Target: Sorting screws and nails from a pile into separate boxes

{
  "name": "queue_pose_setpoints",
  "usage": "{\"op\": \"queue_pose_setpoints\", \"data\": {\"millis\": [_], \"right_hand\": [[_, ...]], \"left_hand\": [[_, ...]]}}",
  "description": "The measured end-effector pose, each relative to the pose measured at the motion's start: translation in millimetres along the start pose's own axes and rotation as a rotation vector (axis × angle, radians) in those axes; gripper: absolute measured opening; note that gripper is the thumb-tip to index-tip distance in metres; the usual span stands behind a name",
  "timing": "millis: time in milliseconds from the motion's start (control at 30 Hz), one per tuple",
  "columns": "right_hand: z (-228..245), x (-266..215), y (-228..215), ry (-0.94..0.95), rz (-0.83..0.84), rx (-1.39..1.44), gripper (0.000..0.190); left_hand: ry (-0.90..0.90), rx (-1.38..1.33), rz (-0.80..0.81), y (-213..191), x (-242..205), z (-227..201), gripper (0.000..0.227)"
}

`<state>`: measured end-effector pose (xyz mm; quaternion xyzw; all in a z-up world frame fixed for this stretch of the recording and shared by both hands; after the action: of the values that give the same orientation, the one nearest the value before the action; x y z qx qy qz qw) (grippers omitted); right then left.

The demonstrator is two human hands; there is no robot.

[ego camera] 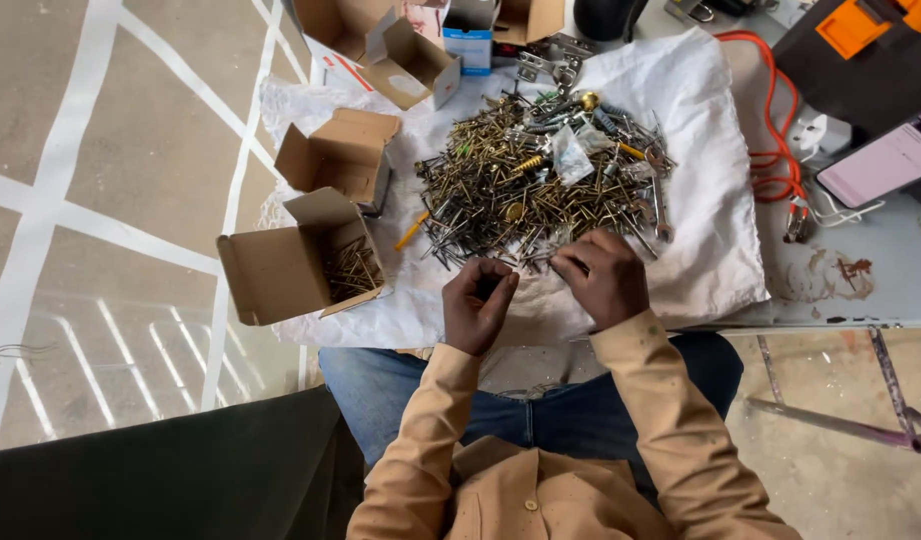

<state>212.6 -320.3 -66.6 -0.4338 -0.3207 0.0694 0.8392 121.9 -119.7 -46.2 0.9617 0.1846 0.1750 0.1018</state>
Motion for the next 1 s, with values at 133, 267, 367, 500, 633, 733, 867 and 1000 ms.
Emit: {"op": "queue_pose_setpoints", "data": {"millis": [133,267,367,500,633,733,867,1000], "right_hand": [[-22,-2,0,0.004,-0.055,-0.090,0.011],[9,-1,-50,0.119,-0.090,0.004,0.003],[16,-12,-52,0.119,-0.077,0.032,0.006],[20,-17,-42,0.088,0.008,-0.006,0.025],[-2,-18,-40,0.112,-0.026,-0.044,0.022],[-9,-22,-41,0.147,-0.045,-0.121,0.018],[5,-22,-56,0.152,-0.017,-0.049,0.016],[4,-23,-49,0.128,0.024,-0.078,0.023]], "left_hand": [[0.046,0.001,0.035,3,1,-10,0.011],[0.065,0.024,0.049,7,0,-13,0.011],[0.073,0.054,0.075,10,2,-19,0.012],[0.124,0.138,0.109,14,-1,-23,0.009],[0.177,0.243,0.159,17,-6,-27,0.008],[0.293,0.421,0.194,17,-14,-17,0.010],[0.378,0.543,0.229,22,-26,-14,0.009],[0.431,0.613,0.228,24,-27,-12,0.009]]}}
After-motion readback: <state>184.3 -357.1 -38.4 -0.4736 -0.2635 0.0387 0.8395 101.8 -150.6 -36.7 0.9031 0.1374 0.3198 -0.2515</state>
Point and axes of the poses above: each hand's wrist, its own x-axis towards the middle knuckle, its own y-axis out of the palm, z = x × y, the point moved 4 cm from there along x, towards the middle knuckle, and after that the axes turned 7 degrees about -x, right-handed, at the moved point
